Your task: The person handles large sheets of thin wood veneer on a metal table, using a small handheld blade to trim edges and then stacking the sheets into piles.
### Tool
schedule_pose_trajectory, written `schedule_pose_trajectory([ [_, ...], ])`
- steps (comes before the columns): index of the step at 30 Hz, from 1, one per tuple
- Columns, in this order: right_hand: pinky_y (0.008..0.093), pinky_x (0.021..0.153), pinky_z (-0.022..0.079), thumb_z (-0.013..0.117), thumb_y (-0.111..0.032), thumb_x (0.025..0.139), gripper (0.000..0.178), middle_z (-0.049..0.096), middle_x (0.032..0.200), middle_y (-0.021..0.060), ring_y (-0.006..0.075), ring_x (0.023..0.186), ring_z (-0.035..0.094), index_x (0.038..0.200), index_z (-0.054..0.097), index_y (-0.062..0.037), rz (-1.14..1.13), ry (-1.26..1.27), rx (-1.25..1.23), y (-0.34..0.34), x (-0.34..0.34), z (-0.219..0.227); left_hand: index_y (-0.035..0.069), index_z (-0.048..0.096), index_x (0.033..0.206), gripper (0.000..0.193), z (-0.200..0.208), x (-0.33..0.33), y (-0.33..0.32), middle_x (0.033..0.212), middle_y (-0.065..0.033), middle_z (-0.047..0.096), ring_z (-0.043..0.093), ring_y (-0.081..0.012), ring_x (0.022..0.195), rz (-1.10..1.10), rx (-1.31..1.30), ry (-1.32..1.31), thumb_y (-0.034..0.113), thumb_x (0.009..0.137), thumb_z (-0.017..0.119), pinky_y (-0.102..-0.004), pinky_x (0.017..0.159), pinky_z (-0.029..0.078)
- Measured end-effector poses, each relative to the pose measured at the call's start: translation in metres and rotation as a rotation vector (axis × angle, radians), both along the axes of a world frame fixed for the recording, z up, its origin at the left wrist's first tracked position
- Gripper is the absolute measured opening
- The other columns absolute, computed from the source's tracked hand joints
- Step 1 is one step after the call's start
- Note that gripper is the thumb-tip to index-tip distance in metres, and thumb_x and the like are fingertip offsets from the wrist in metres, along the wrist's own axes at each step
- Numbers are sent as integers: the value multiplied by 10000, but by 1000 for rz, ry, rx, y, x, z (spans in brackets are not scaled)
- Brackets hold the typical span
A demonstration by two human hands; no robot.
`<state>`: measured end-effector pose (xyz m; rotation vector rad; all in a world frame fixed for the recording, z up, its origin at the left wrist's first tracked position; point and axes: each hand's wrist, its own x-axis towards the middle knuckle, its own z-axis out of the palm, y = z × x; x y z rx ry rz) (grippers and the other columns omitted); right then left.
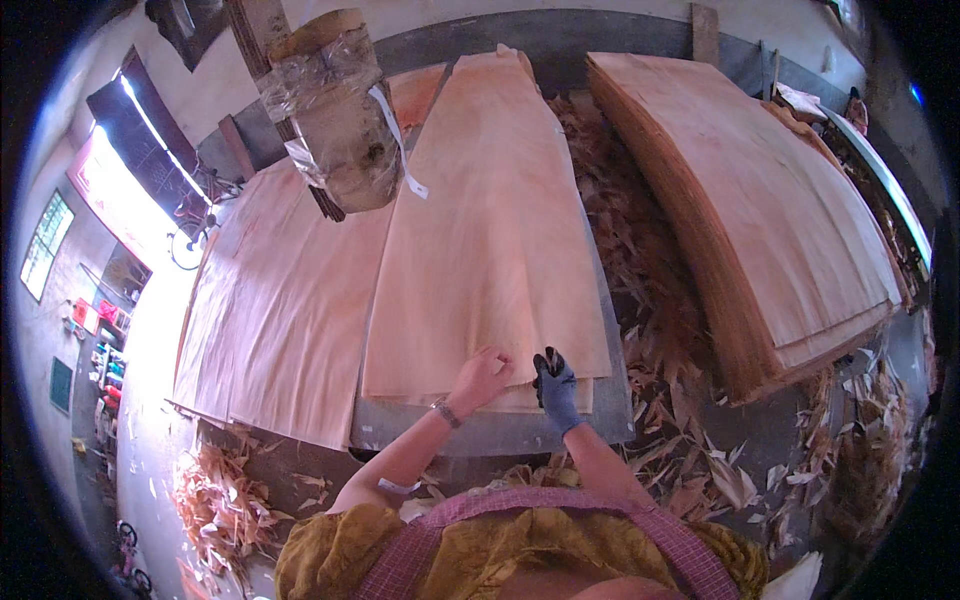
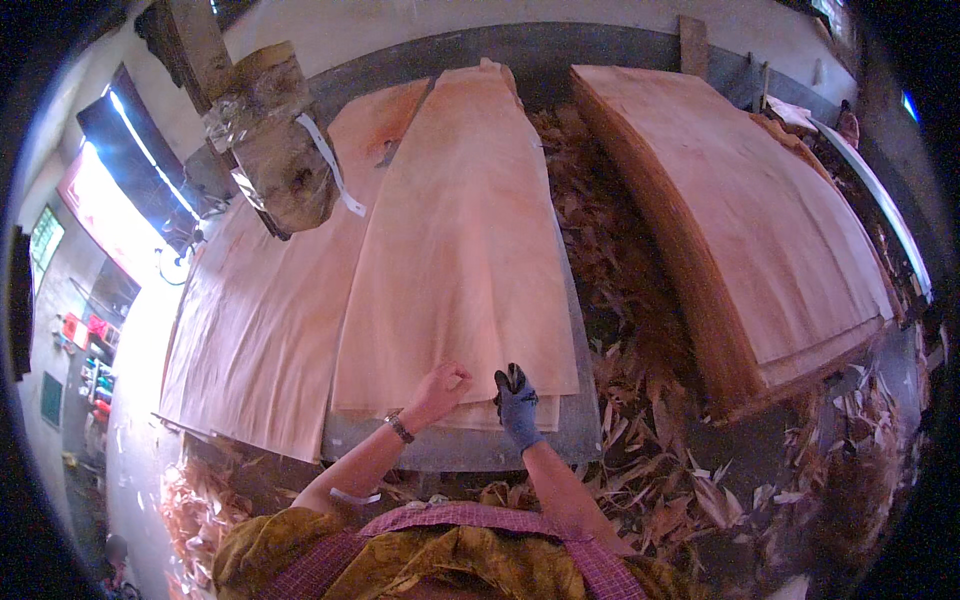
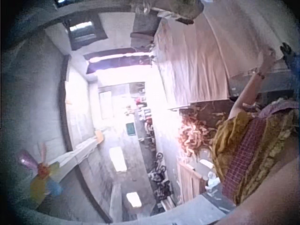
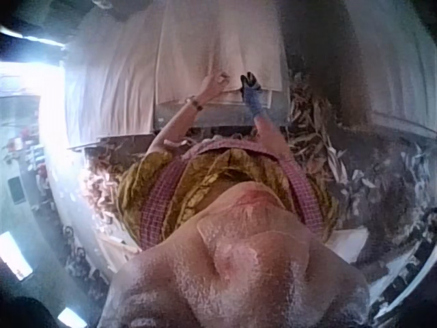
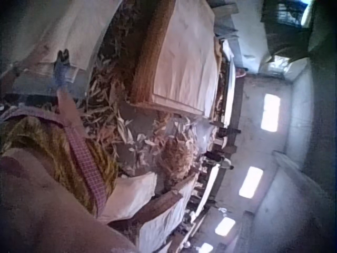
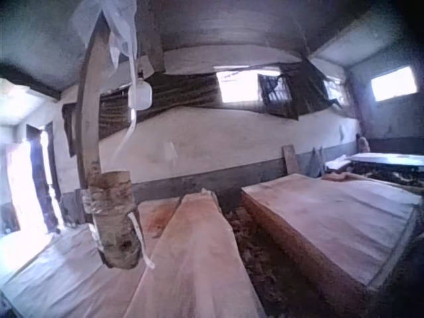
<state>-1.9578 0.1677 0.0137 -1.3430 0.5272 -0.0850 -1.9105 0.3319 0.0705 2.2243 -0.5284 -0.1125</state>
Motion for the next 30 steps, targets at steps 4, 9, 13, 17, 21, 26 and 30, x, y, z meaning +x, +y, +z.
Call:
schedule_pose_trajectory([
  [4, 250, 366, 330, 659, -370, 906, 491, 512, 589, -16, 75, 426, 436, 1306, 544, -107, 22, 69, 139, -15, -9, 40, 37, 634, 917, 174, -13, -10, 4, 926, -161, 641, 619, -327, 928, -8, -74, -9, 198, 852, 627, -397, 823, 488],
  [9, 245, 356, 322, 636, -385, 922, 421, 517, 589, -19, 72, 400, 422, 1254, 570, -136, 21, 46, 298, -75, -41, 83, 8, 639, 954, 200, -9, -33, -25, 911, -120, 673, 651, -230, 870, -51, -103, 157, 194, 884, 625, -356, 772, 510],
  [13, 248, 360, 321, 642, -343, 928, 215, 518, 572, -28, 70, 413, 439, 973, 651, -133, -58, -17, 298, -175, -84, 86, -4, 641, 1003, 201, -5, -72, -94, 900, -78, 695, 651, -144, 825, -116, -125, 346, 177, 921, 611, -310, 744, 524],
  [17, 243, 352, 320, 638, -313, 931, 154, 498, 558, -42, 80, 390, 415, 852, 611, -184, -153, -2, 227, -309, -135, 102, 14, 645, 1057, 207, 4, -121, -195, 947, -64, 696, 643, -129, 868, -245, 65, 492, 180, 940, 606, -292, 757, 517],
  [21, 245, 351, 315, 641, -344, 924, 194, 473, 545, -45, 90, 382, 408, 831, 563, -193, -183, 60, 238, -462, -201, 132, 64, 579, 1229, 416, -58, -164, -264, 1165, -88, 635, 610, -181, 1052, -270, -288, 1116, 367, 944, 596, -346, 878, 507],
  [26, 230, 349, 306, 671, -350, 902, 178, 472, 550, -50, 83, 387, 403, 892, 576, -200, -252, 61, 121, -648, -266, 169, 29, 409, 1396, 845, -89, -228, -336, 1409, -160, 461, 465, -330, 1286, -1, -1083, 1533, 668, 856, 519, -598, 1042, 372],
  [30, 231, 388, 312, 673, -306, 905, 158, 496, 604, -54, 61, 431, 396, 960, 640, -162, -329, 12, -99, -795, -301, 175, 9, 208, 1467, 1089, -100, -228, -418, 1531, -174, 243, 324, -358, 1374, 520, -1407, 1309, 766, 762, 547, -650, 1052, 324],
])
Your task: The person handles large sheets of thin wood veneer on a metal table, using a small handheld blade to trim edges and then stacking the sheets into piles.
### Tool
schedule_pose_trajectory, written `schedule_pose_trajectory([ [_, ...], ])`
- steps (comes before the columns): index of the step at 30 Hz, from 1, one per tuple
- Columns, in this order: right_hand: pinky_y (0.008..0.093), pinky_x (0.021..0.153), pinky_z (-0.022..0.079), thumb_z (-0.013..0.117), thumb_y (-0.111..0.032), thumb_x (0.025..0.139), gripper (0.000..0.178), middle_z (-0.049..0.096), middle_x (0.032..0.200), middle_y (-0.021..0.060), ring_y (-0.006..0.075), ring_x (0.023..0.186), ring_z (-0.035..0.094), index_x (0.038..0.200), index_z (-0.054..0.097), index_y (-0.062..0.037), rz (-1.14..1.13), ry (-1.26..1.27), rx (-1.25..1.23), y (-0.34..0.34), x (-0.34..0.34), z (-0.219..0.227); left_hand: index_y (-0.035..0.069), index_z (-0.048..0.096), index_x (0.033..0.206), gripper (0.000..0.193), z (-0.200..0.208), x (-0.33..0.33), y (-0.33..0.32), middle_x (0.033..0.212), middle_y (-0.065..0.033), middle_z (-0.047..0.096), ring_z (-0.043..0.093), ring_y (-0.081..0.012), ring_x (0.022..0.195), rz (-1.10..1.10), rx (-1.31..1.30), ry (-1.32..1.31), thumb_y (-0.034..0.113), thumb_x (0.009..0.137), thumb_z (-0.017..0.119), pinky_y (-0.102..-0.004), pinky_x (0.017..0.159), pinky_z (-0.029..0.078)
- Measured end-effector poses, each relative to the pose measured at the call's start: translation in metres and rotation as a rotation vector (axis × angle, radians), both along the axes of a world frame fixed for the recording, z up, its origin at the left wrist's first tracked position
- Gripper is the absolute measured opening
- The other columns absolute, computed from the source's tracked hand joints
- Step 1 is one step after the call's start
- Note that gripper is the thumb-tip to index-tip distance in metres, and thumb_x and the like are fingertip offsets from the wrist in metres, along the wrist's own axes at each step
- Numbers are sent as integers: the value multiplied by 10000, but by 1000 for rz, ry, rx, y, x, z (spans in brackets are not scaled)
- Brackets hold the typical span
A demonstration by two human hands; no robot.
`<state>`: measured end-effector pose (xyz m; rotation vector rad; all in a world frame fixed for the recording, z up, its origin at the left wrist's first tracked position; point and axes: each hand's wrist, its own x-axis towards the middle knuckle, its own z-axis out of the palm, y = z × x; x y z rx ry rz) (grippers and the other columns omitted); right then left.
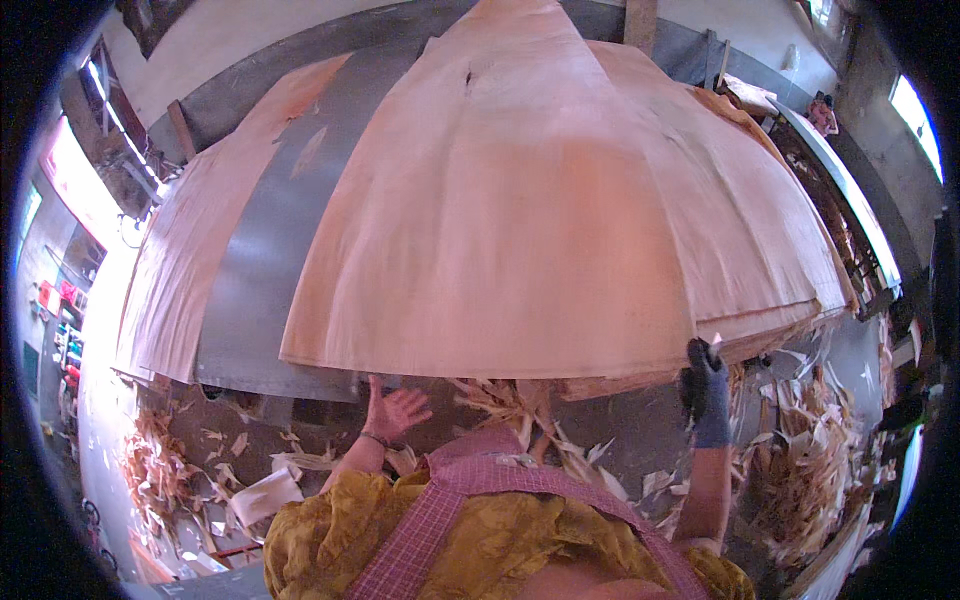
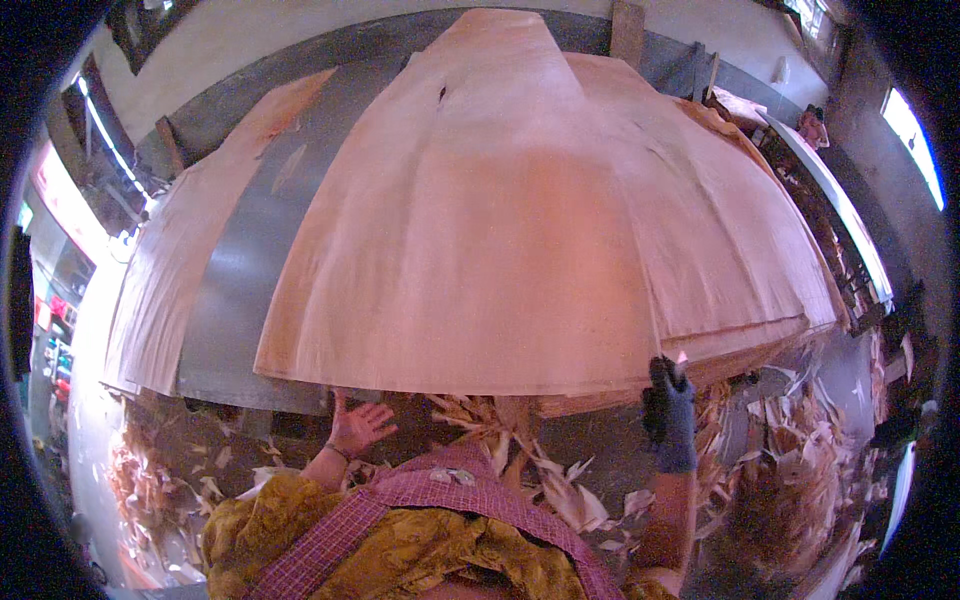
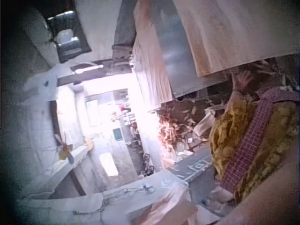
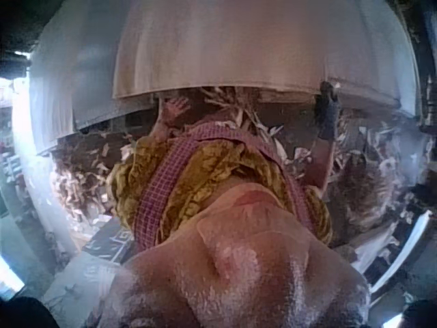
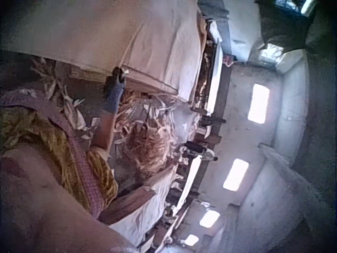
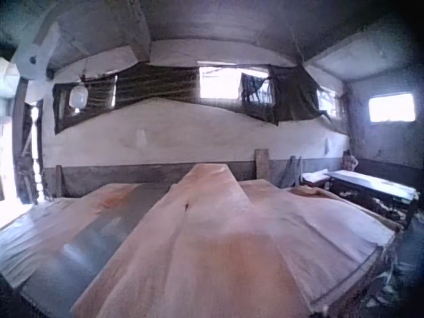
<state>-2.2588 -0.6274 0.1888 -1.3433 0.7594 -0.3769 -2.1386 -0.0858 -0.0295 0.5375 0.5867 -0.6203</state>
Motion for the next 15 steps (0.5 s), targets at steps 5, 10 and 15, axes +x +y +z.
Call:
schedule_pose_trajectory([
  [5, 230, 361, 267, 668, -367, 902, 258, 447, 539, -55, 56, 393, 368, 1052, 657, -158, -50, 101, -225, -172, -7, -4, 23, 300, 1430, 890, -27, 56, -119, 1457, -158, 383, 424, -345, 1305, 450, 90, -125, 652, 851, 548, -580, 1015, 404],
  [10, 226, 406, 318, 693, -302, 890, 302, 565, 680, -46, 62, 442, 421, 1117, 665, -105, -28, 50, -236, -321, -8, 10, 62, 539, 1252, 517, -85, 98, -206, 1208, -90, 627, 611, -251, 1097, 610, 205, -312, 458, 922, 572, -414, 915, 521],
  [15, 238, 392, 345, 675, -292, 903, 324, 626, 724, -25, 74, 427, 440, 1142, 654, -75, -108, -11, -308, -474, -30, -12, 95, 615, 1099, 333, -54, 102, -328, 1089, -42, 668, 649, -204, 963, 544, 309, -261, 371, 913, 616, -369, 786, 559],
])
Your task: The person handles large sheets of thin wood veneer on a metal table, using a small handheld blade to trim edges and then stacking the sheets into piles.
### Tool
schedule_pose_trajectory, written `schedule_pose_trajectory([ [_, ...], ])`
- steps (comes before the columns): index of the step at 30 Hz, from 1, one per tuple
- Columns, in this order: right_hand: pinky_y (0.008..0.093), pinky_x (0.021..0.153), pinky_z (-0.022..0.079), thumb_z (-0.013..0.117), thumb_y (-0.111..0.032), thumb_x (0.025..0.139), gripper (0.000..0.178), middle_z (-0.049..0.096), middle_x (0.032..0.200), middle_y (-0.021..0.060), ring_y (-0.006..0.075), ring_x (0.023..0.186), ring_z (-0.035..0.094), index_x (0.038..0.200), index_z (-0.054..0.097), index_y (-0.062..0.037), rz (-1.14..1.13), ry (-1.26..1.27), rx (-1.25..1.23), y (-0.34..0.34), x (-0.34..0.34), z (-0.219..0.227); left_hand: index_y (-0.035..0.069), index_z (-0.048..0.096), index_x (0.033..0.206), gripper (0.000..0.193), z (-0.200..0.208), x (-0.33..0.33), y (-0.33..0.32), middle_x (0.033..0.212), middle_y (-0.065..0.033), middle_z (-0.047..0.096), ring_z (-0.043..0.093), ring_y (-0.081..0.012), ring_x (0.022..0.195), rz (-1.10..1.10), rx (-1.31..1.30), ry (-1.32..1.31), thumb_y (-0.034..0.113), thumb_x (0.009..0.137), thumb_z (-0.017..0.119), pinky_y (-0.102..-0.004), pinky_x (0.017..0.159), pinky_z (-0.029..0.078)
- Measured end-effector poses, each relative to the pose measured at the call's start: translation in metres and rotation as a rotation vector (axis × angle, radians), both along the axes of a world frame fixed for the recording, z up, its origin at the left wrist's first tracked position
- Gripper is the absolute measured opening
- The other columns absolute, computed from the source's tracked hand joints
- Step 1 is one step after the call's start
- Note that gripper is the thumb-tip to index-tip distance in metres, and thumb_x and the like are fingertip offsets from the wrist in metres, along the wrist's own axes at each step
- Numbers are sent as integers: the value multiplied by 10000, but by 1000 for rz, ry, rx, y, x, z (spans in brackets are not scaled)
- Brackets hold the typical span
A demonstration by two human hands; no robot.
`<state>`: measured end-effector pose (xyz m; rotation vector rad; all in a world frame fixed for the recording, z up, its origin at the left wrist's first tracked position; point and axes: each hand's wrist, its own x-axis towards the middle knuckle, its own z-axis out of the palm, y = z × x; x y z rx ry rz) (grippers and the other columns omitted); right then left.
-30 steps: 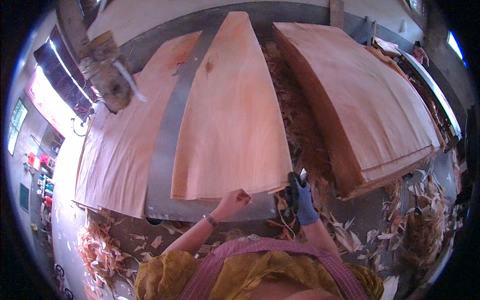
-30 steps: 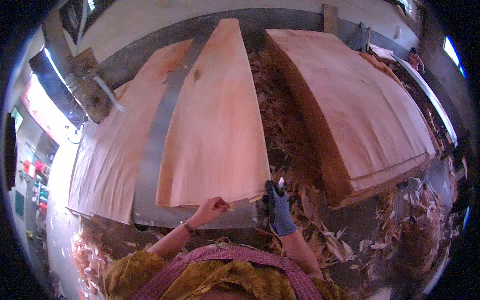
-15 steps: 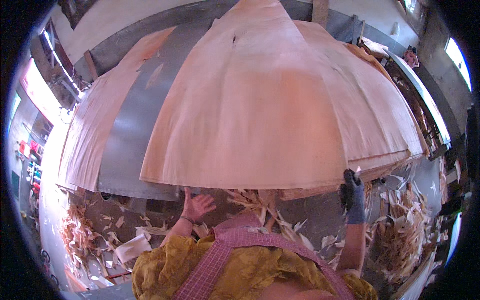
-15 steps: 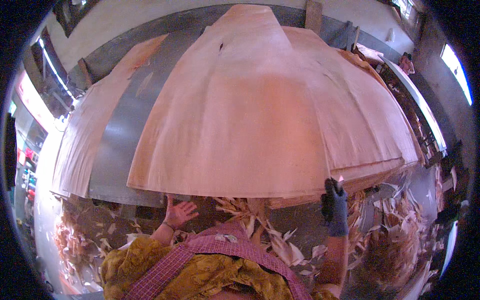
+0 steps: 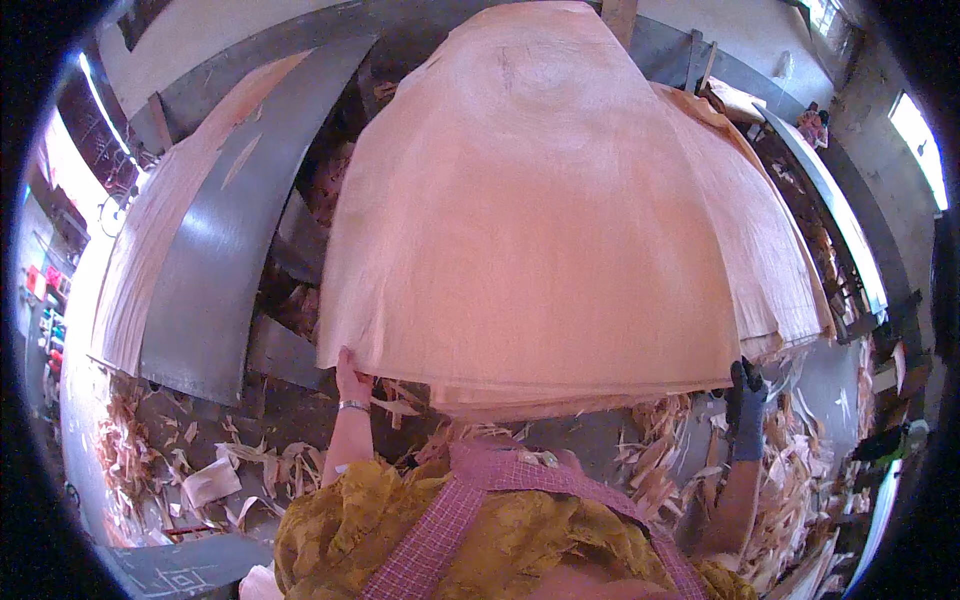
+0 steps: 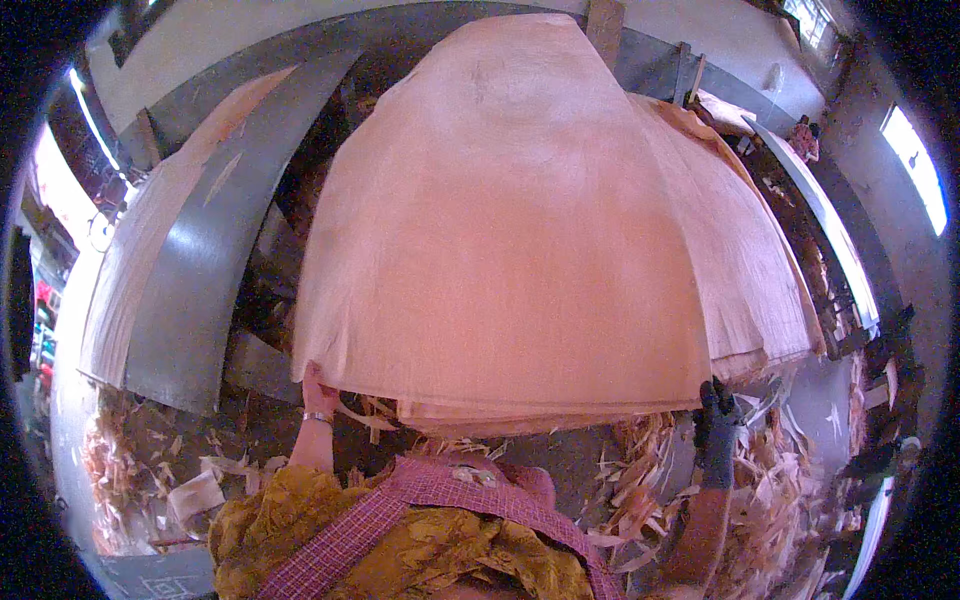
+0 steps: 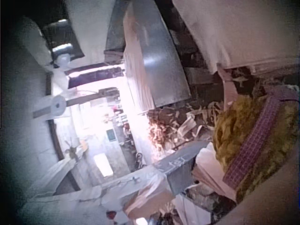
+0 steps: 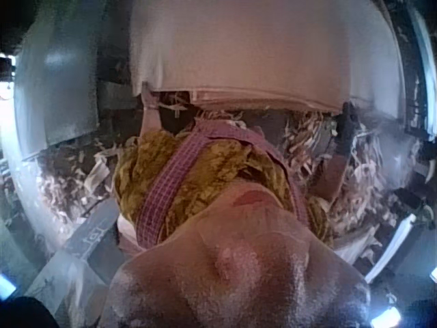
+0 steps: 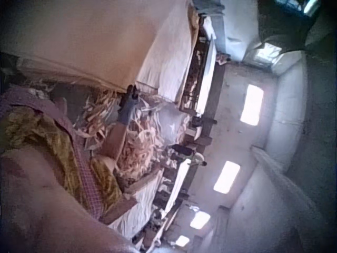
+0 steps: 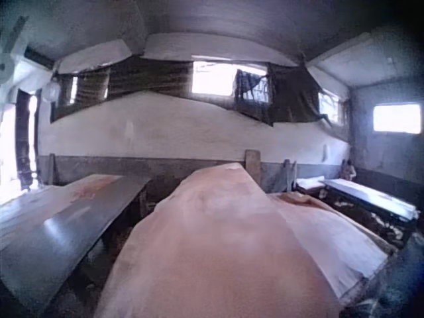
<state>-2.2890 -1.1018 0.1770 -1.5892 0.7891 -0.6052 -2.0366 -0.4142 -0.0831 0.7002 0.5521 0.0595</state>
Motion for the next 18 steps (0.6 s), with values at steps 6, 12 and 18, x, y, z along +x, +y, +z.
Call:
schedule_pose_trajectory([
  [6, 213, 383, 257, 693, -279, 898, 285, 495, 607, -81, 26, 424, 366, 1130, 655, -116, 33, 30, -62, -151, 11, 8, 102, 618, 1052, 245, 67, -26, -148, 973, -22, 661, 643, -171, 887, 57, 82, -63, 306, 916, 623, -344, 720, 546],
  [12, 217, 387, 259, 656, -273, 926, 315, 486, 621, -69, 27, 433, 352, 1177, 632, -84, 112, -17, -215, -358, 20, -37, 147, 638, 892, 163, 105, -47, -318, 793, 15, 660, 624, -138, 678, 0, 153, 83, 308, 913, 630, -271, 512, 490],
  [18, 242, 361, 286, 640, -360, 919, 461, 514, 586, -13, 52, 400, 366, 1263, 588, -58, 128, 174, -242, -407, 92, -15, 170, 612, 813, 195, 72, -5, -398, 652, -6, 620, 551, -154, 516, -30, 115, 338, 344, 899, 627, -255, 373, 378],
])
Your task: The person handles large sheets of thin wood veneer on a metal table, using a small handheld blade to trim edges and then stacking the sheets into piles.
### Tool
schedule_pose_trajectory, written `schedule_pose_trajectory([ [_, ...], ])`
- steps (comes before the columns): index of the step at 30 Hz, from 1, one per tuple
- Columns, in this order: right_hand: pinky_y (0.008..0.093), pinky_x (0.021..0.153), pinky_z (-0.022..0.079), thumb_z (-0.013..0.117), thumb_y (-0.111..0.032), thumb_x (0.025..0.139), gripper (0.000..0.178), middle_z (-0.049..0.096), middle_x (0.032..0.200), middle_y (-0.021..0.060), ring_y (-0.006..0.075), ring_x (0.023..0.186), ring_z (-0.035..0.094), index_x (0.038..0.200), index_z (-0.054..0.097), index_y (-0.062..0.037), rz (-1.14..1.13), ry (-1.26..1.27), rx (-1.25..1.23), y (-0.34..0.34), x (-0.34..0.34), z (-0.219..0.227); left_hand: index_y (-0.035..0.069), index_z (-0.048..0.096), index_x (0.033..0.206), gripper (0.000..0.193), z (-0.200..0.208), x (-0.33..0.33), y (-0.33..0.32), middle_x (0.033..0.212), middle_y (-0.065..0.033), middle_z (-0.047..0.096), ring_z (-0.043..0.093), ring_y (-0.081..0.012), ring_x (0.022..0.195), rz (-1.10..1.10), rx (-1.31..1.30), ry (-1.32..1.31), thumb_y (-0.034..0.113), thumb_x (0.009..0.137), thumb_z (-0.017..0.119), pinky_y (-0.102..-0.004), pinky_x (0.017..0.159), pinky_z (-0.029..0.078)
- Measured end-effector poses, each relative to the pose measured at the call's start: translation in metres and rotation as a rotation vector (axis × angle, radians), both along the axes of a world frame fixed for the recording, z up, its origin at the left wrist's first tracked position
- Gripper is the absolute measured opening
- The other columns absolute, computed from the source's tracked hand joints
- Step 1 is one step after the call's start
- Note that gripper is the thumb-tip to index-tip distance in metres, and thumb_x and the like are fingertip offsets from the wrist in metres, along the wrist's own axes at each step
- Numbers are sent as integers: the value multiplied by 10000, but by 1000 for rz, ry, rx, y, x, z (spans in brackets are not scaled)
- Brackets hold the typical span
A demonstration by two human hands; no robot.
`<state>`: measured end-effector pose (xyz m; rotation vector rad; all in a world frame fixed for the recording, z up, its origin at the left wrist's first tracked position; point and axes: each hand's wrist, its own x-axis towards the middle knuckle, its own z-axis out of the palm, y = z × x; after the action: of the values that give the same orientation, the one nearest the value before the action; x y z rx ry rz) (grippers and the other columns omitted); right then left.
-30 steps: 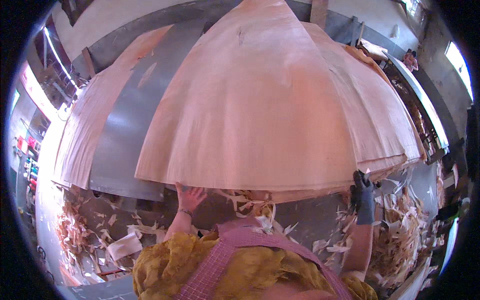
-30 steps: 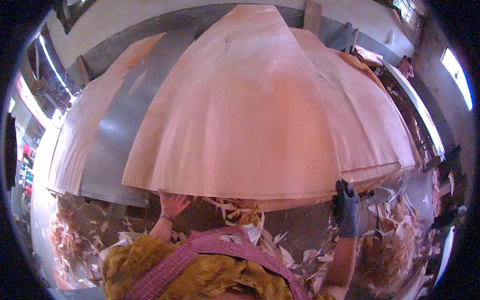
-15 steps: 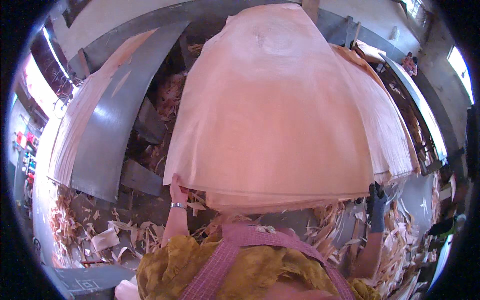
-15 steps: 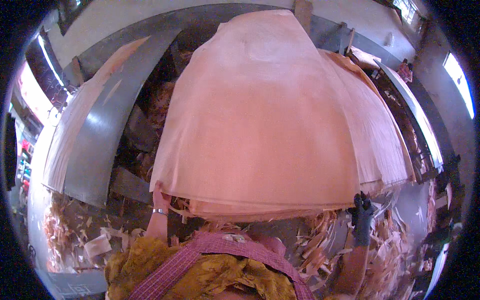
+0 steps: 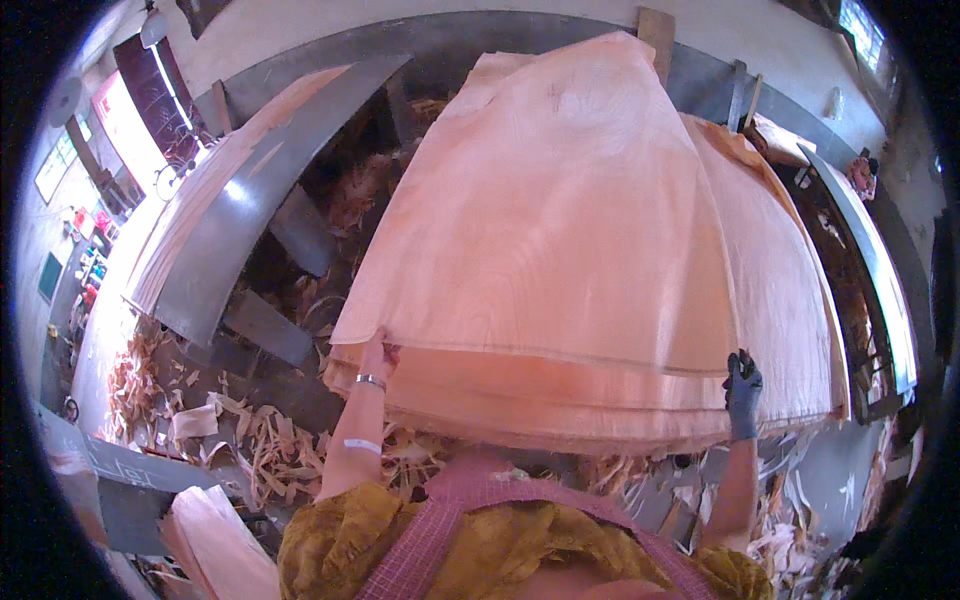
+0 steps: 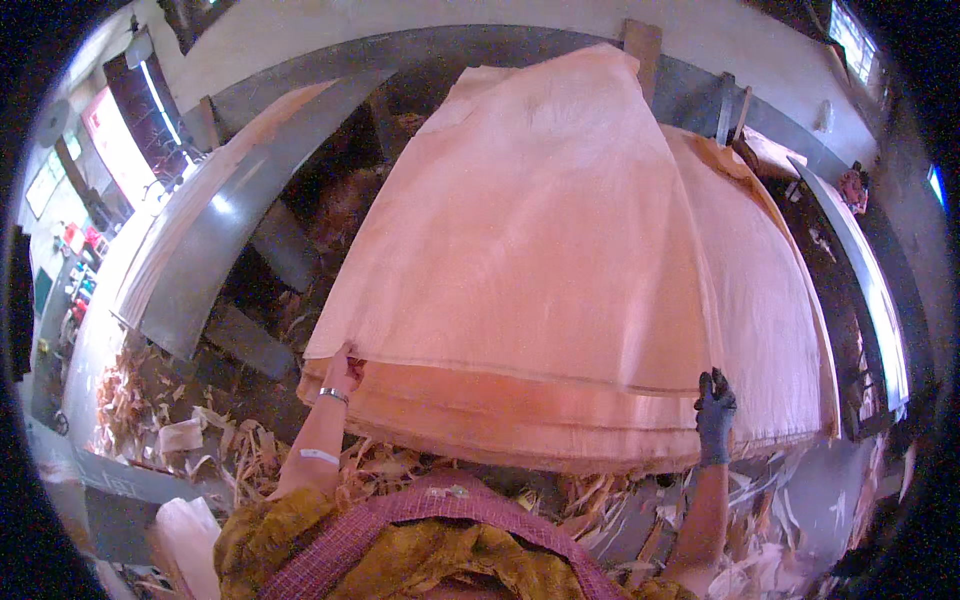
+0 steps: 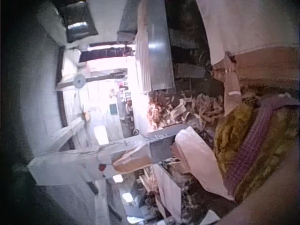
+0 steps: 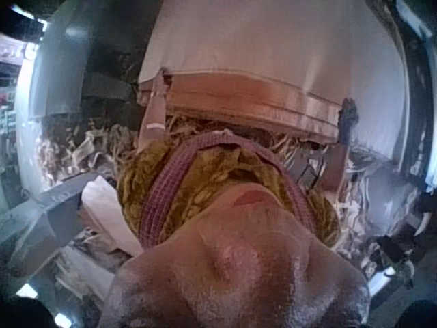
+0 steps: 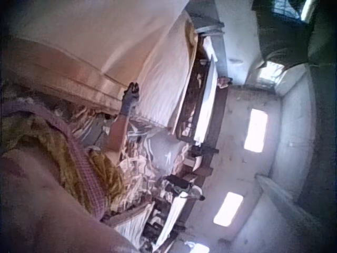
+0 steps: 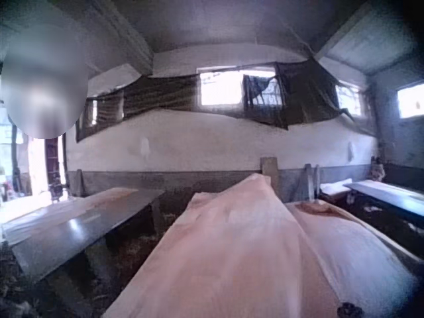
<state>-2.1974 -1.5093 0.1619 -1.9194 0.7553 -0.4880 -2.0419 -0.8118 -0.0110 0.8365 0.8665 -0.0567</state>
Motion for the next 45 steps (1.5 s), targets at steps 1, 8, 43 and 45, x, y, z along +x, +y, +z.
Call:
schedule_pose_trajectory([
  [1, 245, 360, 287, 638, -359, 920, 446, 517, 591, -10, 52, 398, 370, 1250, 598, -61, 29, -9, 30, -15, 18, -11, 167, 610, 810, 203, -5, 11, -4, 654, -12, 620, 542, -153, 509, -46, 81, -17, 352, 892, 628, -254, 370, 371],
  [8, 233, 407, 325, 659, -284, 918, 377, 540, 660, -42, 47, 463, 411, 1237, 608, -89, 18, -22, 176, -88, -27, -76, 152, 588, 781, 242, -41, -25, -68, 605, -7, 552, 490, -135, 465, -47, 137, 100, 373, 873, 627, -261, 363, 330],
  [43, 449, 815, 500, 507, -364, 978, 515, 602, 1264, 172, 345, 1016, 651, 1402, 449, -77, 77, 437, -462, -99, 42, -225, 144, 576, 1004, 257, -156, -12, -3, 800, -14, 562, 488, -158, 591, 258, 271, 95, 387, 928, 606, -291, 446, 445],
  [45, 432, 821, 504, 500, -370, 981, 516, 618, 1229, 187, 342, 1013, 652, 1412, 441, -94, 9, 499, -461, -105, 9, -213, 136, 565, 981, 256, -134, -12, -63, 778, -29, 557, 485, -166, 576, 358, 275, 202, 386, 934, 600, -283, 442, 447],
])
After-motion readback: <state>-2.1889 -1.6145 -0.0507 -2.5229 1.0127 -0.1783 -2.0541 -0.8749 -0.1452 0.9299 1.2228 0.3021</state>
